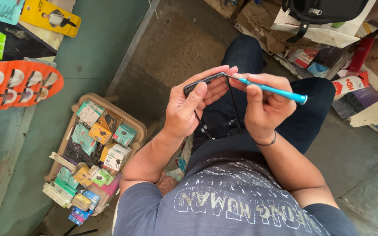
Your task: The person uses a blue precision screwdriver to pry and remove small components from a black smartphone frame. They work along the edges and corners, detaching parts and setting them aside while seated.
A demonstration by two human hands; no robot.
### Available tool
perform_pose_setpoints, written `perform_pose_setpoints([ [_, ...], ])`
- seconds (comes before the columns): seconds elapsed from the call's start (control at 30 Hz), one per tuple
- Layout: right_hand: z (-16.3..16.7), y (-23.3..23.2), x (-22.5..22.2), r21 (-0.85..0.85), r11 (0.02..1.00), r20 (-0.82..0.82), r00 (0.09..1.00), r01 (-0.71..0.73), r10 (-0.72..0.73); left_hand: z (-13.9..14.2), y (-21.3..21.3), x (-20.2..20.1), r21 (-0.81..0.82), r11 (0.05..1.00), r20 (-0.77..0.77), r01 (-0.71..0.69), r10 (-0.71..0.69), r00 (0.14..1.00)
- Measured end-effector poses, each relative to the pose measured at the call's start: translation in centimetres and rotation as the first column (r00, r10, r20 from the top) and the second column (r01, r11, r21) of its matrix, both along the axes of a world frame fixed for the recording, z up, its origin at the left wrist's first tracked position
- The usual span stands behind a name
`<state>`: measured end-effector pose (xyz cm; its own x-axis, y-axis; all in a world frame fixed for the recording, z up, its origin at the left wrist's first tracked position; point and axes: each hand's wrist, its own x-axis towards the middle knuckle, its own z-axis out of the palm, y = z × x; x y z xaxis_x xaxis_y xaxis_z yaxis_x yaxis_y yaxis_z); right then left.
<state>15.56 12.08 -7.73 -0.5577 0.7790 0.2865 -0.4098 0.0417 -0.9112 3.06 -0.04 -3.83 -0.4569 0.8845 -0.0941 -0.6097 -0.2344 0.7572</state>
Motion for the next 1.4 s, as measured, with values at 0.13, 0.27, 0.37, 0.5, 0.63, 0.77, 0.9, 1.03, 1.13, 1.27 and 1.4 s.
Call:
perform_pose_setpoints([
  [0.13, -0.44, 0.03, -0.31, -0.057, 0.998, -0.117, 0.993, -0.016, 0.010, -0.30, 0.18, 0.25, 0.005, 1.000, 0.109, -0.031, 0.030, 0.994],
  [0.27, -0.43, 0.01, -0.18, -0.037, 0.999, -0.086, 0.996, -0.011, 0.008, -0.38, 0.12, 0.32, 0.005, 1.000, 0.116, -0.029, 0.029, 0.993],
  [0.37, -0.28, 0.03, -0.22, 0.011, 1.000, -0.095, 0.995, -0.022, 0.023, -0.21, 0.00, 0.24, 0.008, 0.999, 0.099, -0.032, 0.031, 0.995],
  [0.5, -0.04, 0.03, -0.21, 0.049, 0.999, -0.055, 0.998, -0.023, 0.026, 0.05, 0.01, 0.18, -0.005, 1.000, 0.078, -0.029, 0.029, 0.997],
  [0.63, 0.10, 0.08, -0.10, 0.077, 0.997, -0.030, 0.999, -0.024, 0.026, 0.23, -0.02, 0.09, -0.011, 1.000, 0.063, -0.023, 0.024, 0.998],
  [0.77, 0.10, 0.11, -0.04, 0.116, 0.993, -0.015, 1.000, -0.007, 0.009, 0.26, -0.15, 0.15, -0.004, 1.000, 0.043, -0.014, 0.014, 0.999],
  [0.9, 0.05, 0.05, -0.12, 0.142, 0.990, -0.006, 1.000, 0.015, -0.014, 0.22, -0.15, 0.07, -0.005, 1.000, 0.030, -0.002, 0.002, 1.000],
  [1.03, -0.14, -0.08, -0.22, 0.165, 0.986, 0.015, 0.999, 0.029, -0.032, 0.14, -0.19, 0.01, -0.018, 1.000, 0.025, 0.005, -0.005, 1.000],
  [1.13, -0.32, -0.16, -0.08, 0.152, 0.988, 0.009, 0.999, 0.029, -0.031, 0.06, -0.23, 0.03, -0.014, 1.000, 0.028, 0.011, -0.011, 1.000],
  [1.27, -0.73, -0.18, -0.45, 0.025, 1.000, -0.148, 0.989, 0.013, -0.009, -0.06, -0.10, 0.03, 0.002, 1.000, 0.074, 0.006, -0.007, 0.997],
  [1.4, -0.62, -0.02, -0.22, 0.071, 0.997, -0.091, 0.996, -0.008, 0.014, -0.01, -0.09, -0.04, -0.002, 1.000, 0.076, 0.002, -0.002, 0.997],
])
